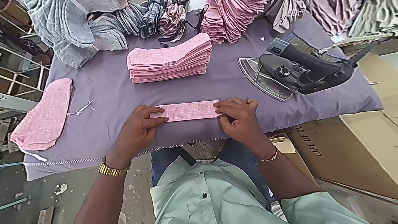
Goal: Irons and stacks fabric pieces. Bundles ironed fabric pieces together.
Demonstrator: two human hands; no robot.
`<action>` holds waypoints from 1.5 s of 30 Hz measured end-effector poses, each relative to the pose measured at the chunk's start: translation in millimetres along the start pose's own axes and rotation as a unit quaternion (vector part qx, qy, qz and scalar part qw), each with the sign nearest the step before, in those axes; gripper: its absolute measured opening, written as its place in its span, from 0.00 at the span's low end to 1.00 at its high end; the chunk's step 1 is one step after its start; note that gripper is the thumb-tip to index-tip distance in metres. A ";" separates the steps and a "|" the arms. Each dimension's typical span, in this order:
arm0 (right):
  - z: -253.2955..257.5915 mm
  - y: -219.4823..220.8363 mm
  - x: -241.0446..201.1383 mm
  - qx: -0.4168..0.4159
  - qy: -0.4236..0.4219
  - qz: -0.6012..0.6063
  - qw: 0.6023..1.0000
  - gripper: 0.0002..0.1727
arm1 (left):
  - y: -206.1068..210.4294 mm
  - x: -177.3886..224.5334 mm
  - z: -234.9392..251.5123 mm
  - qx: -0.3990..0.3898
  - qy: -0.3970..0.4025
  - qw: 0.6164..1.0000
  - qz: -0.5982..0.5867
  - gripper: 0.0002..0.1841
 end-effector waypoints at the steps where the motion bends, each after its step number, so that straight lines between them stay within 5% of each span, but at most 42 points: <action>1: -0.4 -1.1 0.1 -0.008 -0.003 -0.006 1.000 0.14 | -1.0 2.3 0.6 -0.011 0.004 1.000 0.018 0.19; 6: -3.3 -4.8 1.5 -0.022 -0.013 -0.021 0.999 0.15 | 1.3 22.7 7.5 -0.061 0.051 0.985 0.153 0.27; 10: -15.1 -6.5 -2.8 -0.026 -0.046 -0.085 0.995 0.19 | 16.4 41.4 13.2 -0.130 0.009 0.959 0.253 0.43; 15: -29.0 4.6 5.0 0.082 -0.060 -0.091 0.991 0.22 | 20.5 45.6 19.2 -0.155 -0.001 0.949 0.275 0.44; 20: 19.4 -14.2 9.3 -0.038 -0.030 -0.025 0.999 0.18 | 22.2 49.8 28.3 -0.191 -0.010 0.938 0.291 0.49; 23: 61.5 -71.5 35.6 0.044 -0.067 -0.051 0.995 0.14 | 23.5 49.4 29.7 -0.209 -0.025 0.929 0.303 0.49; 25: 86.7 -108.5 68.0 0.091 -0.032 -0.205 0.974 0.20 | 23.8 49.1 28.2 -0.214 -0.029 0.929 0.302 0.49; 29: 100.2 -126.1 103.1 -0.004 0.105 -0.311 0.945 0.39 | 22.9 49.9 30.1 -0.223 -0.037 0.928 0.297 0.49; 34: 77.0 -129.3 59.8 0.047 -0.081 -0.144 0.985 0.23 | 23.3 50.1 29.9 -0.220 -0.045 0.932 0.285 0.48; 38: 46.4 -117.1 7.9 0.080 -0.177 0.027 0.981 0.20 | 23.8 50.2 31.4 -0.223 -0.047 0.931 0.286 0.47; 45: 64.2 -58.4 -42.9 -0.019 -0.170 -0.113 0.979 0.21 | 19.8 45.5 26.2 -0.181 -0.045 0.940 0.285 0.47</action>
Point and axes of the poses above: each hand's wrist, its own z-axis towards the middle knuckle, its own y-axis out of the palm, x = y × z, the point moved 4 cm from there along z, towards the middle knuckle, and after that the axes turned 3 degrees about -y, right-handed, at the moved point
